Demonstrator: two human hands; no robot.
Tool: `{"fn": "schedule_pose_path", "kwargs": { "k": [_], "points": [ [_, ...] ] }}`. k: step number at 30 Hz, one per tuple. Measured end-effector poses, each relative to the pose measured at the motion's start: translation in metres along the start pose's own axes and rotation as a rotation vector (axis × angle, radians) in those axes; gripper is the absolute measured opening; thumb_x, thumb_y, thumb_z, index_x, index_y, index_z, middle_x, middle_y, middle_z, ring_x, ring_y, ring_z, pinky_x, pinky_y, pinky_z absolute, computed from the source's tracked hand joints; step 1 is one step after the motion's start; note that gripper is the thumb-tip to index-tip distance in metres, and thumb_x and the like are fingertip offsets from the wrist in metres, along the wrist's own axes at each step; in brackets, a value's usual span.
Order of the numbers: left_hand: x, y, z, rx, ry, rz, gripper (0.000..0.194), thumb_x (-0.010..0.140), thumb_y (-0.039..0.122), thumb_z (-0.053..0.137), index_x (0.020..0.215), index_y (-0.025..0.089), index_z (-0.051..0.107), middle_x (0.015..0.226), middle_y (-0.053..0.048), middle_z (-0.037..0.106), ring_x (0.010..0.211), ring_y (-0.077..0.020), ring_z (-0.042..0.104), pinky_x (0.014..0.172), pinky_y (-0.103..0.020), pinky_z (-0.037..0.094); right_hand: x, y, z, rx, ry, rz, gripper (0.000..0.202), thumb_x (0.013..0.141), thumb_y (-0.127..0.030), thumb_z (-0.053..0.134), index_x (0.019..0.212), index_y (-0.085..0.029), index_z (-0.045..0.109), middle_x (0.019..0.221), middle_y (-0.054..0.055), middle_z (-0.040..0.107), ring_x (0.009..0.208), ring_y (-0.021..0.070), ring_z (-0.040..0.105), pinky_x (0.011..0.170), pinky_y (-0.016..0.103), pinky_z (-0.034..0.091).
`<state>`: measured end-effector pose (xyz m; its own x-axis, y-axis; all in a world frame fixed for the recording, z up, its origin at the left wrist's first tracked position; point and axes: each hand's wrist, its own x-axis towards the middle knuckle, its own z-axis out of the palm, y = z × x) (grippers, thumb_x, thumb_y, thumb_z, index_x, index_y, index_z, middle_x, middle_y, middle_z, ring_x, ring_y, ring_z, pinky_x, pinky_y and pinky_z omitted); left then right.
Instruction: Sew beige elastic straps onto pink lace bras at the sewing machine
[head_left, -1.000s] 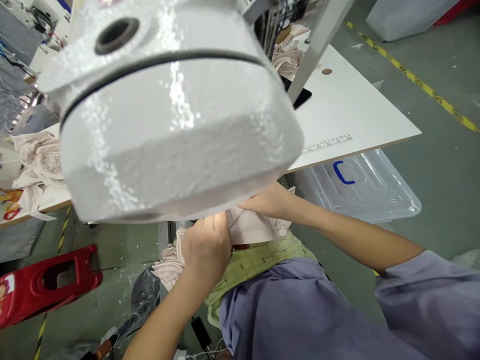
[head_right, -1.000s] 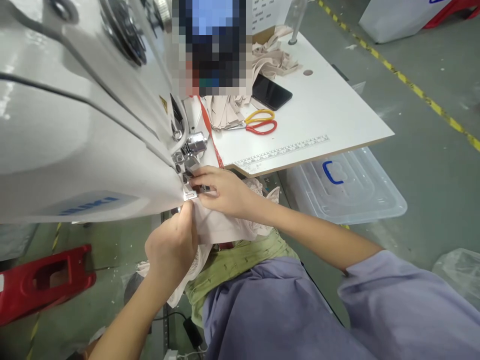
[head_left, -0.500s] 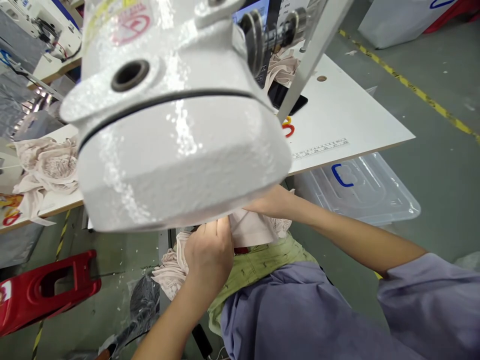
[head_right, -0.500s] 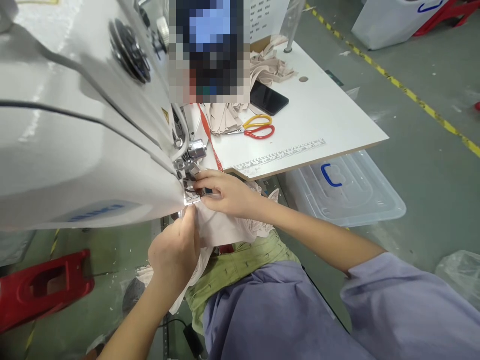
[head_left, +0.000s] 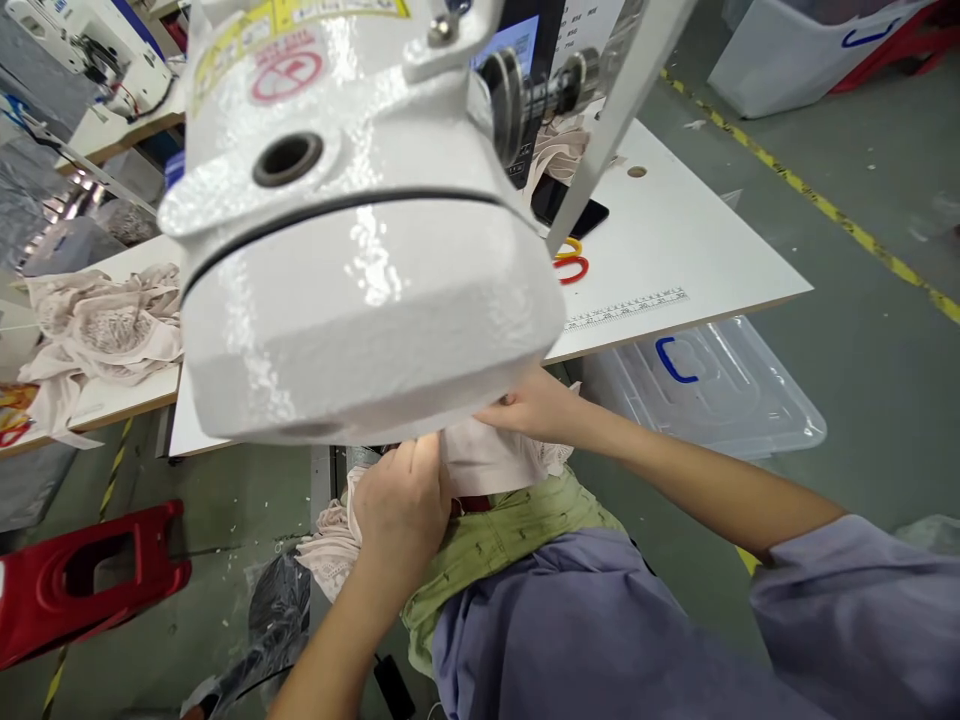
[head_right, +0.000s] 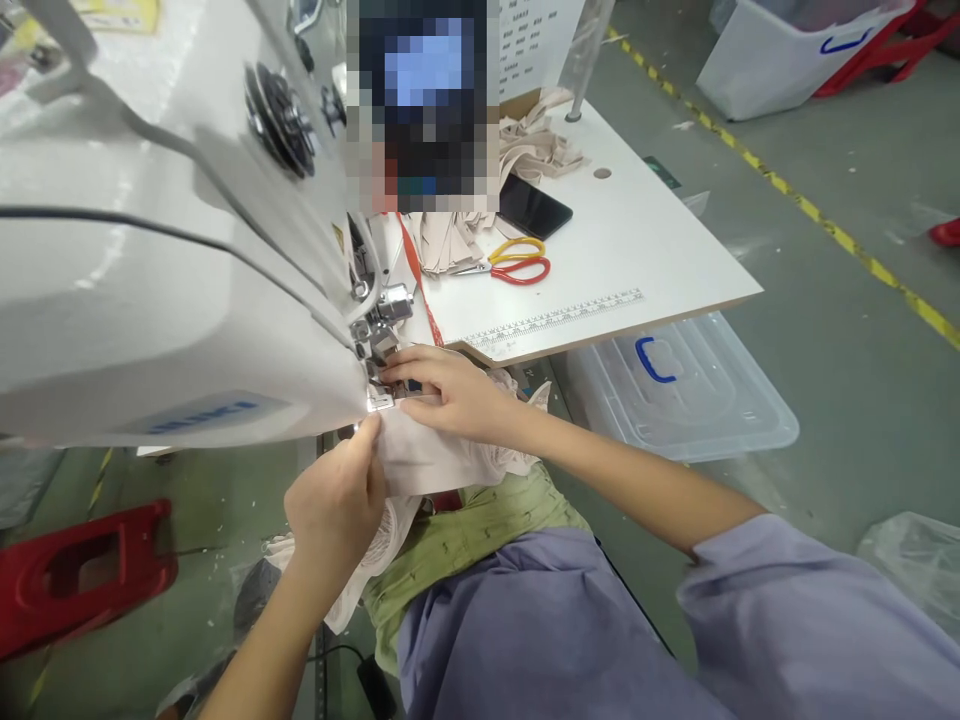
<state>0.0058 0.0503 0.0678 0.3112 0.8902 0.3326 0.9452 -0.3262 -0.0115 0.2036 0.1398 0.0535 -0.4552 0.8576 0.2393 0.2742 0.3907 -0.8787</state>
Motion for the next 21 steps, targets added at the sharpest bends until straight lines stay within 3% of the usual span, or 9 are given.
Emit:
{"fn": "schedule_pose_path", "kwargs": {
  "k": [3,6,9,12,15,17,19,21],
  "points": [
    [-0.006,-0.004,0.001,-0.103,-0.018,-0.080,0.028,0.098,0.019,0.043,0.113,0.021,0.067,0.066,0.000,0.066,0.059,-0.0165,0.060,0.052,-0.029,0.031,-0.002,-0.001,0.005,-0.016,0.004,-0.017,0.019,0.086,-0.023,0.061,0.103,-0.021,0.069,0.095,0.004,0.066,0.083,0.0191,0.061,0.074,0.031,0.051],
    [-0.012,-0.005,-0.001,-0.345,-0.026,-0.238,0.025,0.101,0.027,0.045,0.119,0.022,0.062,0.082,-0.001,0.072,0.070,-0.0158,0.066,0.061,-0.025,0.041,-0.009,0.006,0.008,0.020,0.023,0.008,0.022,0.088,-0.025,0.062,0.109,-0.020,0.064,0.094,0.003,0.063,0.070,0.0134,0.055,0.068,0.029,0.047],
    [-0.013,-0.009,-0.007,-0.595,-0.064,-0.444,0.028,0.099,0.043,0.051,0.112,0.020,0.060,0.091,-0.003,0.071,0.078,-0.0171,0.066,0.065,-0.025,0.046,-0.020,0.015,0.008,0.004,0.070,0.071,0.033,0.089,-0.035,0.064,0.118,-0.020,0.059,0.095,0.003,0.063,0.067,0.0126,0.053,0.061,0.027,0.043],
    [-0.011,-0.016,-0.014,-0.771,-0.298,-0.498,0.036,0.096,0.054,0.051,0.102,0.020,0.063,0.096,-0.005,0.071,0.085,-0.0205,0.065,0.072,-0.029,0.048,-0.037,0.010,0.007,-0.094,-0.004,0.149,0.023,0.094,-0.041,0.057,0.099,-0.019,0.064,0.080,0.002,0.064,0.067,0.0144,0.054,0.059,0.027,0.037],
    [-0.014,-0.021,-0.016,-0.946,-0.565,-0.402,0.040,0.091,0.056,0.059,0.105,0.020,0.069,0.103,-0.007,0.073,0.094,-0.0251,0.066,0.080,-0.033,0.049,-0.065,-0.012,0.014,-0.051,-0.155,0.170,0.031,0.099,-0.040,0.051,0.080,-0.019,0.063,0.069,0.000,0.062,0.064,0.0134,0.055,0.058,0.026,0.035],
    [-0.020,-0.021,-0.016,-1.149,-0.642,-0.353,0.039,0.089,0.053,0.062,0.106,0.019,0.071,0.103,-0.007,0.073,0.096,-0.0254,0.065,0.082,-0.033,0.050,-0.083,-0.028,0.023,0.075,-0.240,0.178,0.033,0.099,-0.042,0.052,0.078,-0.019,0.062,0.068,-0.001,0.059,0.062,0.0118,0.054,0.057,0.025,0.036],
    [-0.029,-0.022,-0.019,-1.311,-0.605,-0.396,0.037,0.092,0.052,0.058,0.096,0.018,0.072,0.090,-0.006,0.071,0.084,-0.0215,0.064,0.075,-0.030,0.049,-0.096,-0.039,0.037,0.212,-0.297,0.206,0.035,0.100,-0.045,0.052,0.078,-0.019,0.061,0.069,-0.001,0.057,0.061,0.0109,0.052,0.056,0.024,0.038],
    [-0.040,-0.027,-0.025,-1.307,-0.511,-0.498,0.039,0.095,0.052,0.054,0.086,0.017,0.070,0.077,-0.003,0.065,0.072,-0.0175,0.058,0.067,-0.028,0.046,-0.097,-0.040,0.056,0.332,-0.331,0.242,0.031,0.098,-0.048,0.056,0.088,-0.020,0.064,0.079,0.000,0.061,0.069,0.0123,0.056,0.062,0.025,0.043]
  ]
}}
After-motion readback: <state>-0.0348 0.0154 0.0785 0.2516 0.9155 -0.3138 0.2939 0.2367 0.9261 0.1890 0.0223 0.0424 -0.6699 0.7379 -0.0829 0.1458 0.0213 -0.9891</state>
